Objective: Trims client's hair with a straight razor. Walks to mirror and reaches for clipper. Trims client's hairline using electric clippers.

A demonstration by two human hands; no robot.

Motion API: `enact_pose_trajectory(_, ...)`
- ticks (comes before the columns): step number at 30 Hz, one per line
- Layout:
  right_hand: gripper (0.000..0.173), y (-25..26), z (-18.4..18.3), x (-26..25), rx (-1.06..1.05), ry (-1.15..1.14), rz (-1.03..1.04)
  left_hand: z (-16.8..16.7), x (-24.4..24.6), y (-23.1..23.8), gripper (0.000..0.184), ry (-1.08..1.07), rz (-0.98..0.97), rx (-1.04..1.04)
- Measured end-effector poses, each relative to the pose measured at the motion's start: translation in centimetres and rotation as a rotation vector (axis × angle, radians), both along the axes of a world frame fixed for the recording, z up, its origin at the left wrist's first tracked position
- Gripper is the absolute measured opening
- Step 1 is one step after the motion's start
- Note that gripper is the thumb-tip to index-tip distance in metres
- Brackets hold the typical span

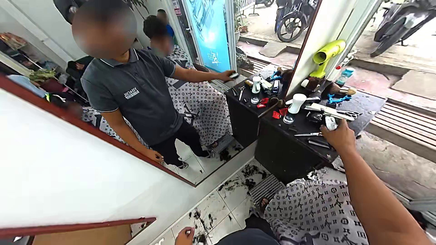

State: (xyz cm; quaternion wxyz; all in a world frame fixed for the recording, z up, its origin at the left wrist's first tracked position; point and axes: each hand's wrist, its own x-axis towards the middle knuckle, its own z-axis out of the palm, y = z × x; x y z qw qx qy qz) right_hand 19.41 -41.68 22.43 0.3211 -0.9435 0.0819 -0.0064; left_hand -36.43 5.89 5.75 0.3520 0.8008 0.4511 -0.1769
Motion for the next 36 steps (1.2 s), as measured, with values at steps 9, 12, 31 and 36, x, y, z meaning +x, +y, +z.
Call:
enact_pose_trajectory(9,0.04,4.6,-3.6,-37.4,1.003,0.491,0.003,4.3,7.2,-6.1,0.041,-0.29,-0.471,-0.353)
enact_pose_trajectory(12,0.042,4.8,-2.4,-46.2,1.133,0.558,0.078,9.2,8.3,-13.5,0.04,-0.412,-0.592,-0.603)
enact_pose_trajectory(31,0.055,-26.3,9.7,-68.7,0.205,0.103,0.14,21.1,-2.5,-56.8,0.024,-1.187,-1.12,-0.712)
enact_pose_trajectory(36,0.061,-35.3,12.2,-72.8,0.348,-0.001,0.047,23.4,-4.8,-65.7,0.022,-1.151,-1.178,-0.758)
